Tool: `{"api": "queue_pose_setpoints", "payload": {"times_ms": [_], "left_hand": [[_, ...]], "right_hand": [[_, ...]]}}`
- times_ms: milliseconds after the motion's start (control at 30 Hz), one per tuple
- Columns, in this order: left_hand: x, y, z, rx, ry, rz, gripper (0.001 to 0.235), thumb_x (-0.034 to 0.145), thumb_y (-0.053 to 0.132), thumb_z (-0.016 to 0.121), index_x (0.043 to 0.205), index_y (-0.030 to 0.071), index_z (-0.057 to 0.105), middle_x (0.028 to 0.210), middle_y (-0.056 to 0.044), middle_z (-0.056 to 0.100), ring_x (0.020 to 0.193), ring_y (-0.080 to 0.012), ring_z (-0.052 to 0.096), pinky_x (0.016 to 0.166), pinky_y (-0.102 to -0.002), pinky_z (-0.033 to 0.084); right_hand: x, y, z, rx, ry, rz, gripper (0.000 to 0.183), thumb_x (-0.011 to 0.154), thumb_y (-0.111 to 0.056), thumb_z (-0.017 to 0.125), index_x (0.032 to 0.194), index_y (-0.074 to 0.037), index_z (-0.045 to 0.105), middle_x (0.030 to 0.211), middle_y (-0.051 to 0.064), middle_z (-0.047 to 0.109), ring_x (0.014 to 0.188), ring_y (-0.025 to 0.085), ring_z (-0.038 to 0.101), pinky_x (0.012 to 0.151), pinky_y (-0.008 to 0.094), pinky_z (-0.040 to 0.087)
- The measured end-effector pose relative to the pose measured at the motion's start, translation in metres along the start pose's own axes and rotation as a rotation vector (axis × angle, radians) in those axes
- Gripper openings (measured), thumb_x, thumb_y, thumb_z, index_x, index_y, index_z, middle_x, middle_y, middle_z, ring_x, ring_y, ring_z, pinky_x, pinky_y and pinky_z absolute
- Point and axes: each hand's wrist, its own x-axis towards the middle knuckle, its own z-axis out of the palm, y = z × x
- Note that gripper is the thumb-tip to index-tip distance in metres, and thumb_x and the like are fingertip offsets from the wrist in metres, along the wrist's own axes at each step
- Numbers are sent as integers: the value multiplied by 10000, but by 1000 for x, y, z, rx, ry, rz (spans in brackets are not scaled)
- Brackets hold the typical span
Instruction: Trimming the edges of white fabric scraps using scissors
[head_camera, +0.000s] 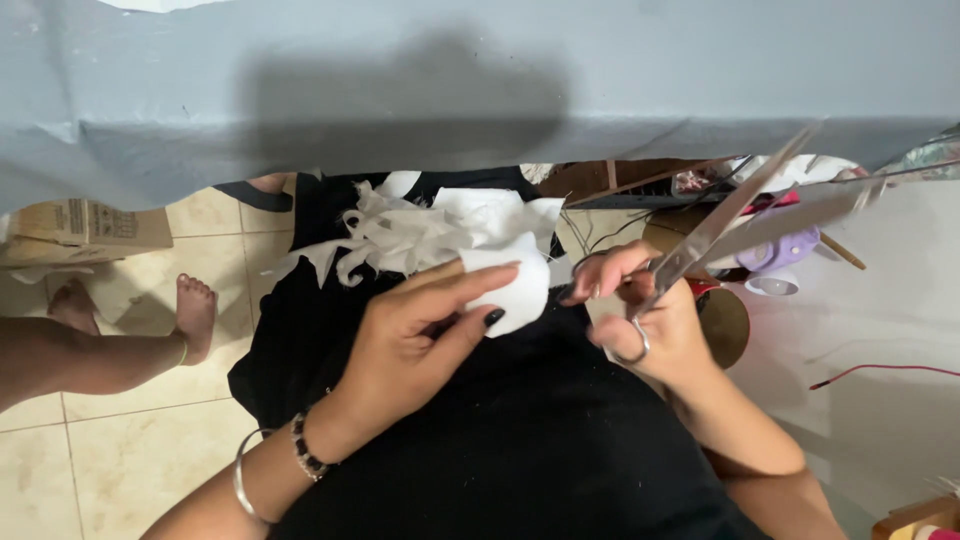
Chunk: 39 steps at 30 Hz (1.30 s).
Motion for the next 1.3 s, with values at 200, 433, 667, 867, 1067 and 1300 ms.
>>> {"api": "queue_pose_setpoints", "payload": {"times_ms": [200, 433, 667, 867, 1067, 1300], "left_hand": [[10, 18, -17, 48, 29, 75, 336, 1002, -15, 641, 1323, 76, 675, 915, -10, 614, 765, -114, 533, 746, -230, 474], [21, 26, -16, 74, -8, 144, 364, 1010, 12, 639, 1369, 64, 640, 898, -18, 555, 762, -143, 485, 764, -243, 430], [25, 28, -12, 142, -58, 179, 347, 1008, 26, 600, 1348, 88, 635, 1395, -117, 674, 1313, -238, 664, 1157, -312, 489], [25, 27, -10, 139, -38, 184, 363, 1001, 7, 619, 1354, 91, 634, 1398, -106, 675, 1311, -220, 672, 1135, -286, 505], [23, 25, -11, 183, -32, 195, 368, 1006, 19, 627, 1363, 106, 631, 1401, -96, 677, 1295, -213, 682, 1109, -277, 505], [22, 26, -12, 192, -27, 187, 372, 1008, 27, 623, 1368, 118, 629, 1402, -88, 678, 1325, -237, 670, 1119, -285, 504]], "right_hand": [[-4, -1, -49, -340, -574, 73, 722, 726, -839, 524, 957, -162, 623, 773, -69, 660, 618, 83, 628, 579, 239, 526], [7, -9, -46, -315, -732, 141, 690, 702, -845, 547, 871, -176, 559, 725, -85, 587, 576, 121, 460, 537, 265, 400], [8, -8, -35, -311, -645, 72, 731, 746, -871, 443, 880, -159, 540, 749, -63, 565, 607, 132, 471, 562, 272, 395], [10, -9, -26, -334, -591, 36, 703, 773, -856, 431, 853, -164, 524, 725, -59, 539, 599, 136, 473, 574, 280, 398], [8, -4, -26, -351, -590, 29, 698, 783, -858, 411, 858, -172, 522, 725, -63, 536, 599, 139, 471, 574, 292, 398], [6, 0, -24, -390, -578, -6, 674, 822, -841, 358, 823, -179, 487, 683, -68, 499, 562, 137, 451, 538, 297, 378]]}}
